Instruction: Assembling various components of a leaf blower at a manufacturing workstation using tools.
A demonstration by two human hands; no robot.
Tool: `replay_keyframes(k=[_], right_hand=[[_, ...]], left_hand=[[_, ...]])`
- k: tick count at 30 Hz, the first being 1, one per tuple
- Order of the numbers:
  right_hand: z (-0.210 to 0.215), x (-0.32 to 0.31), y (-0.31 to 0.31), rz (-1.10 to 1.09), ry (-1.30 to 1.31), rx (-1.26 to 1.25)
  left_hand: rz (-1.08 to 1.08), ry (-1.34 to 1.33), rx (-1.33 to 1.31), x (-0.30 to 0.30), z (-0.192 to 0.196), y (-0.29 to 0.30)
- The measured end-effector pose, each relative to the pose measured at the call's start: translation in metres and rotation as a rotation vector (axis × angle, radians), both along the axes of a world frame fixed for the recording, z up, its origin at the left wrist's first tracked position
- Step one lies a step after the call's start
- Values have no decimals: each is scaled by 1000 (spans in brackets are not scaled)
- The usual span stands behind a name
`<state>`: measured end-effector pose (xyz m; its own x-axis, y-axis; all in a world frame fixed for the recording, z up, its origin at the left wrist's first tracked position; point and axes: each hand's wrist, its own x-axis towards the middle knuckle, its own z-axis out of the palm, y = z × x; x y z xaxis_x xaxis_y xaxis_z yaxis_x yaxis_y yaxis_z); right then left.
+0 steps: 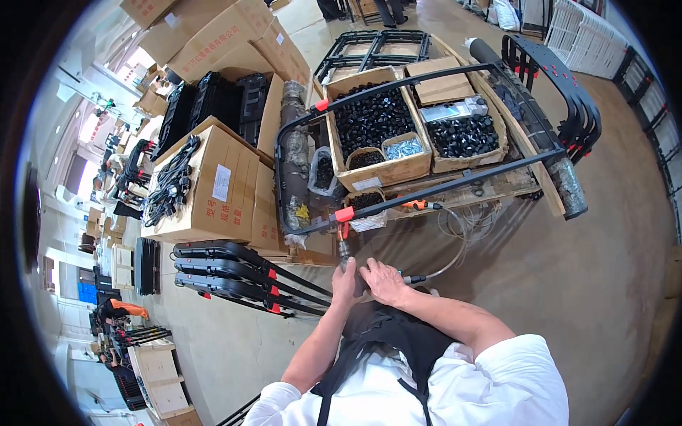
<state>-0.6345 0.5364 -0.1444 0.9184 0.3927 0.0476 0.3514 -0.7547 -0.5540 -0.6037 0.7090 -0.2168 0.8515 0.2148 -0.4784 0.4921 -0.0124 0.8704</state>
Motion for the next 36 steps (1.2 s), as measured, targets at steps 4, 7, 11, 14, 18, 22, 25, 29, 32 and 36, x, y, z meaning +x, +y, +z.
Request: replay_keyframes(k=[4,7,11,14,18,22,25,29,32,36], right_hand=[[-7,-10,-20,-44,76,11],[-4,-7,-30,-68,92,5],[-6,-2,-35,-64,91,10],[-2,3,-35,-56,132,32],[-12,6,-40,-67,124,80],[-17,9,-40,-61,88,100],[-15,11,-41,-69,79,117],[-12,14,-40,-87,110,95],[-10,17,-39,-90,110,73],[-8,20,-37,-91,114,43]], left_hand=[[-46,49,64,-4,11,-26],[-98,-2,95,0,19,-38],[-76,14,72,5,29,-42],[-81,27,106,6,32,-42],[-103,23,179,12,40,-50],[-118,21,214,18,43,-51],[-112,16,187,22,44,-52],[-121,3,181,25,41,-51],[-119,-11,243,27,37,-49],[-121,-8,196,29,37,-47]])
